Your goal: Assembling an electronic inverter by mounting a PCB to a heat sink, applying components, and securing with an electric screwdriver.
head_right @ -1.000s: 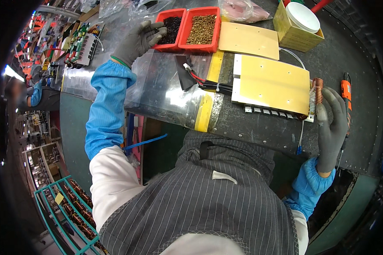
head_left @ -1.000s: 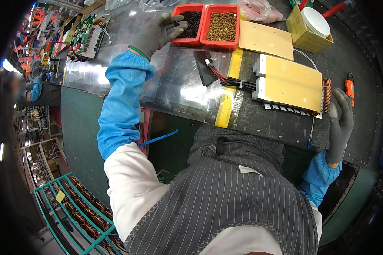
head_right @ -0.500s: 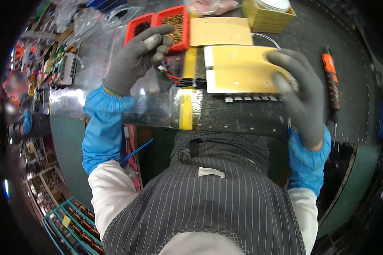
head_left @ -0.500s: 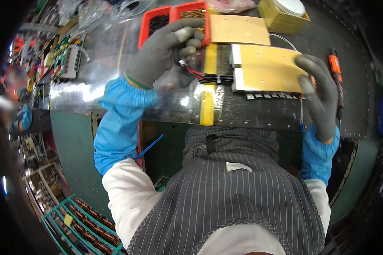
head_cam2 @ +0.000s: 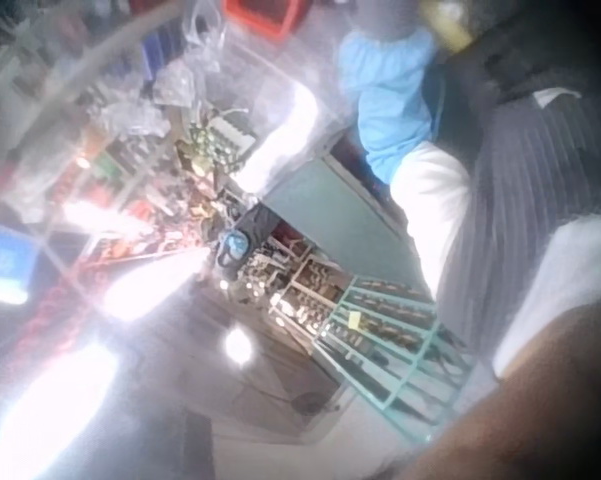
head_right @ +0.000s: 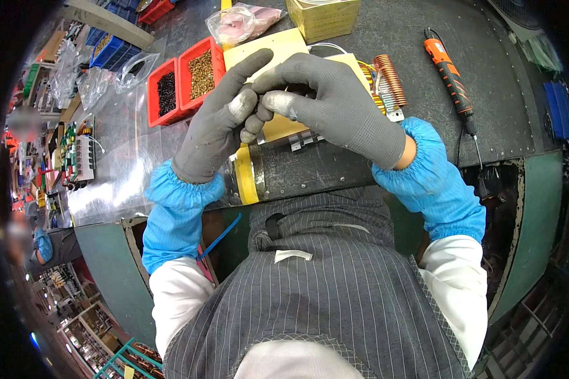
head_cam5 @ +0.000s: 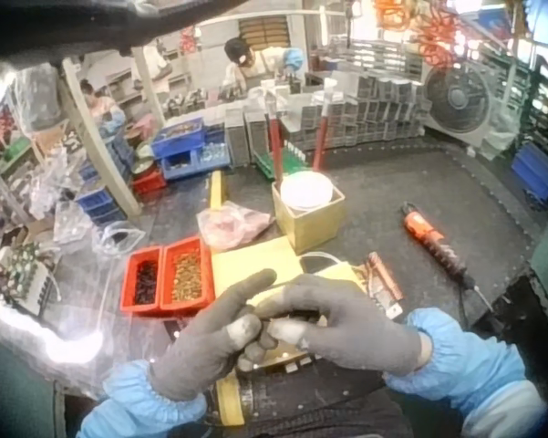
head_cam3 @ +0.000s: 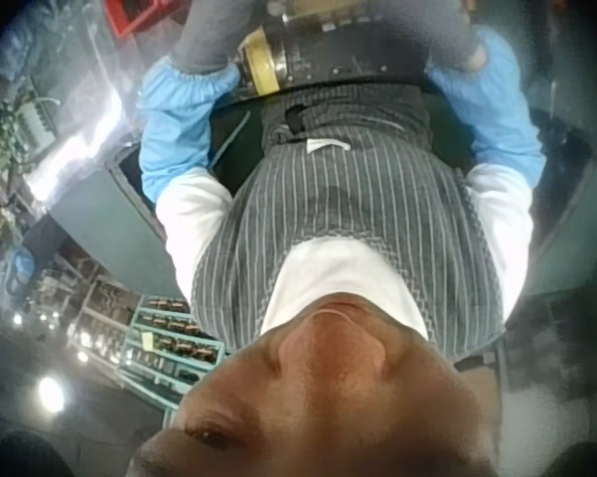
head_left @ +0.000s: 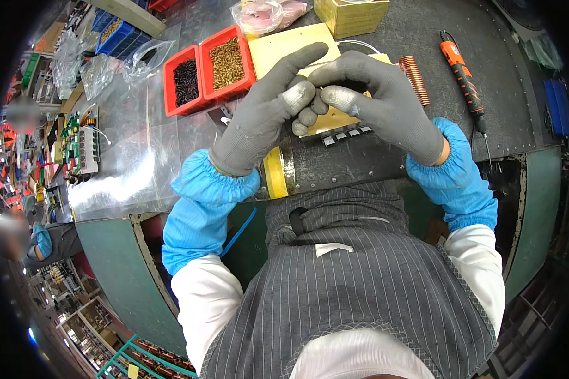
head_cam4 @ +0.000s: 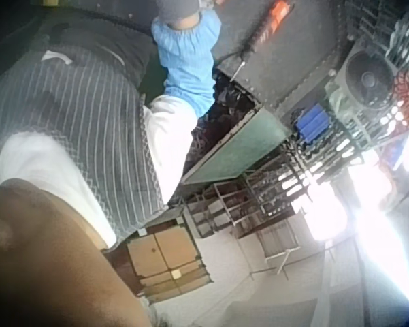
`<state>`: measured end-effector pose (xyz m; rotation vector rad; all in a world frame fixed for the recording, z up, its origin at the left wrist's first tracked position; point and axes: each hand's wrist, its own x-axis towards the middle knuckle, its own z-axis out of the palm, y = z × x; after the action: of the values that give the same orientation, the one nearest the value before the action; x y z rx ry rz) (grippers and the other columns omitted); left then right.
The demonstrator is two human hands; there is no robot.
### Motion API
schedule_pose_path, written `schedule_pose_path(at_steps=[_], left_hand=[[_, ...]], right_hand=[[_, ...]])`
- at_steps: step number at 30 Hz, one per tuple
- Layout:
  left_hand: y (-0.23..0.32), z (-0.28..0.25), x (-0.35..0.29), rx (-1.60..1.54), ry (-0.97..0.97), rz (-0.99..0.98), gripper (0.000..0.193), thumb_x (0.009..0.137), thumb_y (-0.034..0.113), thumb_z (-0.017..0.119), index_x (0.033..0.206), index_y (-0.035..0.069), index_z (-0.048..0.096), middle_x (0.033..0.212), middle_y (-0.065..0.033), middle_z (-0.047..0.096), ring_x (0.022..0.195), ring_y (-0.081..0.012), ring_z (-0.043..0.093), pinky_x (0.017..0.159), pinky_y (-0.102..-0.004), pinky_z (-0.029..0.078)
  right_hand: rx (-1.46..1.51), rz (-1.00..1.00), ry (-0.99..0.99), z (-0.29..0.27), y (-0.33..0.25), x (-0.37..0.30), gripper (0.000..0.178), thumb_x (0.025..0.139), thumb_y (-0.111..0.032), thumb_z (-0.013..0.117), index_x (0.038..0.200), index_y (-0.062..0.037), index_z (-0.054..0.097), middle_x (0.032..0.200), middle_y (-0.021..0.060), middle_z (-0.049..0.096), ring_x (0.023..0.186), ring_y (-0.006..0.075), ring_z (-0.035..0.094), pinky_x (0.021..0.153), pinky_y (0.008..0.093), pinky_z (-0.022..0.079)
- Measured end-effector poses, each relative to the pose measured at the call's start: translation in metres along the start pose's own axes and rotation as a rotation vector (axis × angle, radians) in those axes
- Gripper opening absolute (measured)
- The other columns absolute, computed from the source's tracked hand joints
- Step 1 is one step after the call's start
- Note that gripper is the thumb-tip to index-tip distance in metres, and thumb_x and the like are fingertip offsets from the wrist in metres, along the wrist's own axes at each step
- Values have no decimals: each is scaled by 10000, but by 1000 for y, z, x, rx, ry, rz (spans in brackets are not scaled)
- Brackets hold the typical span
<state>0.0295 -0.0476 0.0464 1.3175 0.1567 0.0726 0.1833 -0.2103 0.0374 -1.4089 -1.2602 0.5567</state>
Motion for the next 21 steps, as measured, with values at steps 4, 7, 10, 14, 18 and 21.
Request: schedule_pose_path(at_steps=[4, 7, 10, 14, 18, 21], left_hand=[[-3, 1, 1, -27, -7, 7, 706, 1048, 442, 615, 1598, 77, 362, 980, -23, 632, 783, -27, 532, 648, -180, 440], [-6, -1, 3, -52, -32, 12, 671, 1064, 448, 584, 1584, 72, 388, 977, -33, 625, 799, -41, 542, 678, -196, 465], [-4, 2, 4, -59, -26, 17, 680, 1065, 462, 579, 1576, 55, 392, 973, -28, 620, 788, -38, 533, 670, -192, 463], [-1, 8, 8, -21, -6, 19, 638, 1079, 422, 569, 1550, 22, 412, 966, -29, 620, 756, -32, 519, 639, -179, 455], [5, 13, 9, -32, 9, -2, 700, 1045, 434, 626, 1545, 1, 398, 923, 7, 584, 693, -7, 445, 587, -161, 377], [-1, 6, 9, -75, 116, -13, 574, 1070, 318, 604, 1510, -11, 436, 962, -13, 585, 725, -14, 453, 609, -154, 395]], right_hand=[[181, 96, -4, 0, -1, -2, 285, 969, -140, 716, 1230, -25, 713, 1070, 78, 728, 989, 142, 692, 896, 299, 562], [211, 134, -5, -3, -3, -2, 291, 965, -141, 722, 1229, -18, 720, 1095, 86, 740, 1022, 146, 699, 920, 300, 563], [253, 168, -18, -6, -7, -1, 290, 957, -136, 728, 1219, -11, 723, 1093, 89, 743, 1026, 148, 702, 925, 303, 565], [322, 197, -17, -7, -7, -1, 259, 948, -129, 724, 1176, -6, 740, 1056, 94, 748, 987, 155, 704, 891, 316, 567], [77, 69, 48, -15, 2, 5, 223, 946, -130, 714, 1131, -12, 753, 1012, 86, 743, 945, 145, 695, 840, 326, 559], [-359, -94, 91, -48, 10, 17, 183, 938, -138, 706, 1096, -63, 762, 965, 83, 706, 892, 177, 689, 789, 326, 544]])
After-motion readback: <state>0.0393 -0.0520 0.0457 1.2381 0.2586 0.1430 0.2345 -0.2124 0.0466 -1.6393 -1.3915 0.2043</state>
